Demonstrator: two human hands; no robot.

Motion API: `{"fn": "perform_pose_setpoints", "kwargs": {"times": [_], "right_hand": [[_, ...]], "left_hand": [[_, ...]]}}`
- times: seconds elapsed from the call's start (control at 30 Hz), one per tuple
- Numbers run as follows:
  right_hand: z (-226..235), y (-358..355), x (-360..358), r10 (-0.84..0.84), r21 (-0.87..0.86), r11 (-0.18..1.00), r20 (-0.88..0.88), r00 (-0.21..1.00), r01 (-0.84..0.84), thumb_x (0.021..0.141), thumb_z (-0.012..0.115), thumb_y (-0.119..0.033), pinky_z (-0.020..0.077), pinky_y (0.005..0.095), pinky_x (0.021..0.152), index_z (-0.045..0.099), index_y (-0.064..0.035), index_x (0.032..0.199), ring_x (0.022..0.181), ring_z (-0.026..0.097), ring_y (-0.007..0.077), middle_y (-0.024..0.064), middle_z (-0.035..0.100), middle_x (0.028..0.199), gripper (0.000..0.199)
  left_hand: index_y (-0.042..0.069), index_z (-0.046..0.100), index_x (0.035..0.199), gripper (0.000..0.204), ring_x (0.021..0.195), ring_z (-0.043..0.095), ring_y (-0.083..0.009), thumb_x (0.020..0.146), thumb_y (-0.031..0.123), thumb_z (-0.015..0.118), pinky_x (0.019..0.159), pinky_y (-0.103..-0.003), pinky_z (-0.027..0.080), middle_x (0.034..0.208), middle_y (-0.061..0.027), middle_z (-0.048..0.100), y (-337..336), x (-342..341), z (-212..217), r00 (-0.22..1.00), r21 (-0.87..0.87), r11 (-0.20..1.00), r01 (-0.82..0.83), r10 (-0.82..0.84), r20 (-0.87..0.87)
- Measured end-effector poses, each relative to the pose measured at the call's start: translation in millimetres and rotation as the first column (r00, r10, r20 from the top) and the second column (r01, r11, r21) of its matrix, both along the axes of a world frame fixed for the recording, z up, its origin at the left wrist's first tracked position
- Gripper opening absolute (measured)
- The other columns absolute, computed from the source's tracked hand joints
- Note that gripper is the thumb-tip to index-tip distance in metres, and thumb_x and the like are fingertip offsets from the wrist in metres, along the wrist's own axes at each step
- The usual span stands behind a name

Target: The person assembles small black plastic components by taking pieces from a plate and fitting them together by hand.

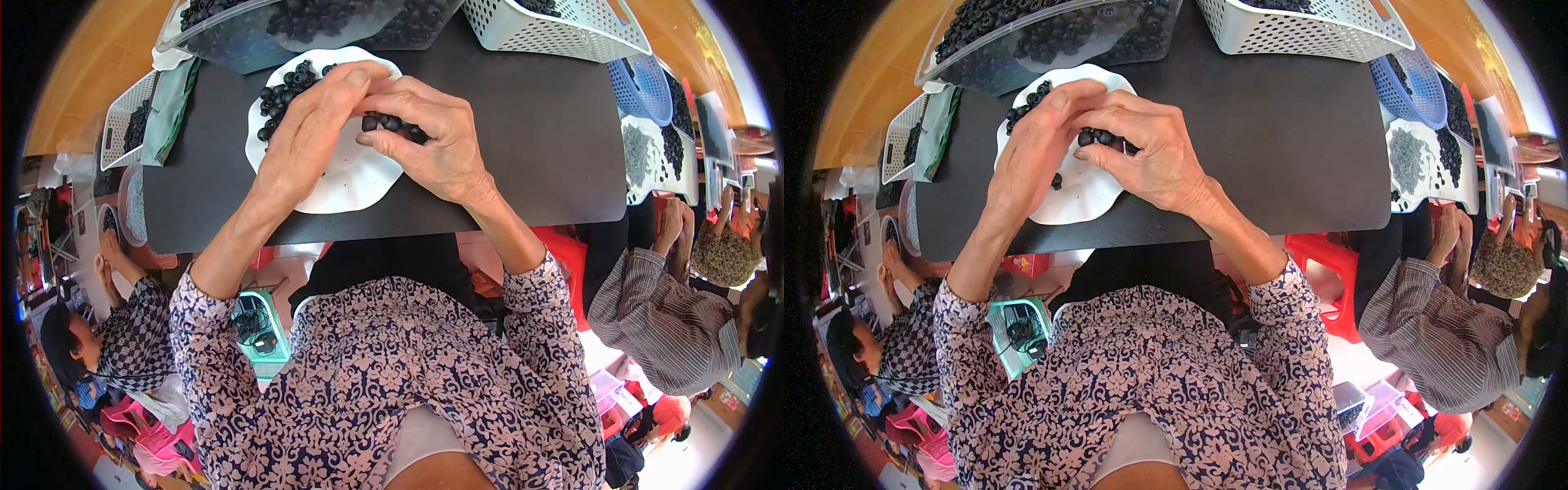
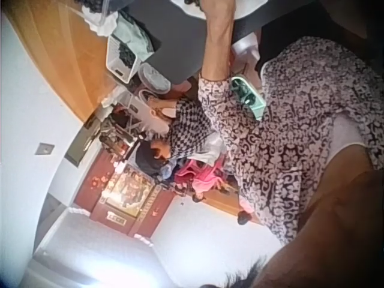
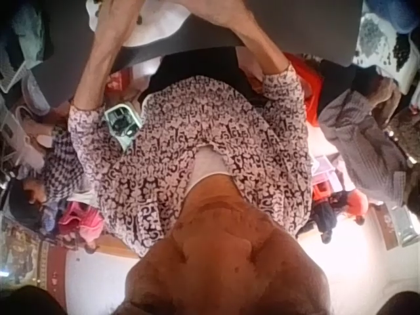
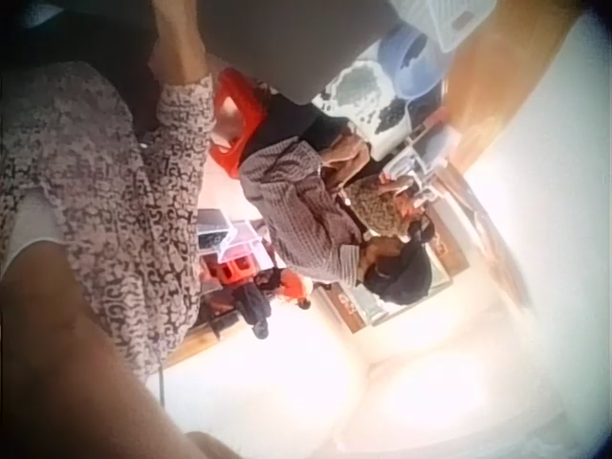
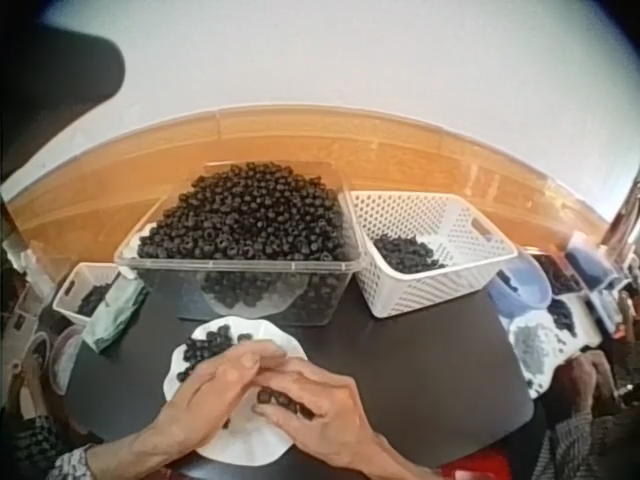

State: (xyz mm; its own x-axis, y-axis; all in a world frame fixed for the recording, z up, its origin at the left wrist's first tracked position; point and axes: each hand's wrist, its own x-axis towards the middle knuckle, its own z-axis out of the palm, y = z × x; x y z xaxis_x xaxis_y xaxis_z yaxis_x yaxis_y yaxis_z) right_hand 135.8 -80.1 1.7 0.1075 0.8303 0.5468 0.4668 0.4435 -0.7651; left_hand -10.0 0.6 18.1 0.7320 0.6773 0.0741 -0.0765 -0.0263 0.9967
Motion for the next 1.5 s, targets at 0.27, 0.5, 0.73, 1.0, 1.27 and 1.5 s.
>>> {"fn": "perform_pose_setpoints", "kwargs": {"times": [0.27, 0.5, 0.73, 1.0, 1.27, 1.5], "right_hand": [[-1.6, -0.3, 3.5, -0.092, 0.019, 0.996, 0.01, 0.996, 0.092, 0.07, 0.074, -0.001, 0.0499, 0.0305, 0.066, 0.068, -0.0005, 0.094, 0.075, 0.062, 0.0205, 0.0099, 0.065, 0.085, 0.024], [5.8, -4.0, 14.1, 0.029, -0.292, 0.912, -0.654, 0.756, -0.288, 0.089, 0.064, -0.014, 0.0381, 0.0223, 0.047, 0.064, -0.0032, 0.099, 0.074, 0.058, 0.0084, 0.0047, 0.064, 0.084, 0.014], [10.3, -5.8, 22.8, 0.09, -0.155, 0.905, -0.841, 0.533, -0.397, 0.094, 0.059, -0.02, 0.0287, 0.0178, 0.045, 0.06, -0.003, 0.096, 0.072, 0.053, 0.0068, 0.0042, 0.06, 0.084, 0.017], [9.0, -5.0, 19.2, 0.025, -0.239, 0.898, -0.81, 0.586, -0.369, 0.091, 0.064, -0.017, 0.0306, 0.0181, 0.047, 0.062, -0.0002, 0.092, 0.064, 0.046, 0.0051, -0.0003, 0.055, 0.074, 0.017], [5.8, -0.2, 8.9, -0.09, -0.101, 0.993, -0.274, 0.957, 0.065, 0.083, 0.069, -0.007, 0.0456, 0.0233, 0.064, 0.065, 0.0002, 0.097, 0.067, 0.052, 0.0074, -0.0019, 0.057, 0.073, 0.016], [6.4, 0.6, 5.8, -0.069, -0.09, 0.994, -0.108, 0.992, 0.059, 0.075, 0.071, -0.003, 0.0473, 0.0254, 0.062, 0.067, -0.0033, 0.098, 0.066, 0.055, 0.0114, 0.0043, 0.061, 0.077, 0.023]], "left_hand": [[-0.001, 0.054, 0.121, 0.053, 0.094, 0.055, -0.0175, 0.099, 0.044, 0.037, 0.085, -0.029, 0.043, 0.099, -0.01, 0.061, 1.3, 22.5, 0.2, 0.993, 0.104, 0.988, 0.11, -0.105, -0.053], [0.0, 0.058, 0.112, 0.042, 0.09, 0.056, -0.0202, 0.098, 0.036, 0.042, 0.082, -0.03, 0.044, 0.094, -0.0114, 0.061, 32.7, -2.8, 12.8, 0.978, 0.375, 0.92, 0.115, -0.039, -0.205], [-0.001, 0.062, 0.101, 0.021, 0.116, 0.046, -0.0332, 0.081, 0.006, 0.063, 0.095, -0.041, 0.043, 0.111, -0.0146, 0.055, 37.7, -11.6, -0.4, 0.913, 0.886, 0.36, 0.291, 0.172, -0.37], [-0.004, 0.061, 0.098, 0.023, 0.125, 0.039, -0.0402, 0.078, 0.006, 0.066, 0.101, -0.046, 0.041, 0.12, -0.0175, 0.049, 33.9, -3.1, -18.4, 0.865, 0.901, 0.304, 0.31, 0.303, -0.401], [-0.002, 0.06, 0.102, 0.022, 0.096, 0.056, -0.0226, 0.082, 0.005, 0.061, 0.083, -0.033, 0.047, 0.094, -0.0088, 0.06, 21.7, -8.5, -2.9, 0.958, 0.681, 0.729, 0.066, 0.143, -0.246], [0.001, 0.06, 0.115, 0.027, 0.077, 0.057, -0.0067, 0.089, 0.009, 0.057, 0.076, -0.022, 0.045, 0.082, 0.003, 0.061, 7.0, -10.6, 2.2, 0.995, -0.081, 0.995, 0.064, -0.07, -0.074]]}}
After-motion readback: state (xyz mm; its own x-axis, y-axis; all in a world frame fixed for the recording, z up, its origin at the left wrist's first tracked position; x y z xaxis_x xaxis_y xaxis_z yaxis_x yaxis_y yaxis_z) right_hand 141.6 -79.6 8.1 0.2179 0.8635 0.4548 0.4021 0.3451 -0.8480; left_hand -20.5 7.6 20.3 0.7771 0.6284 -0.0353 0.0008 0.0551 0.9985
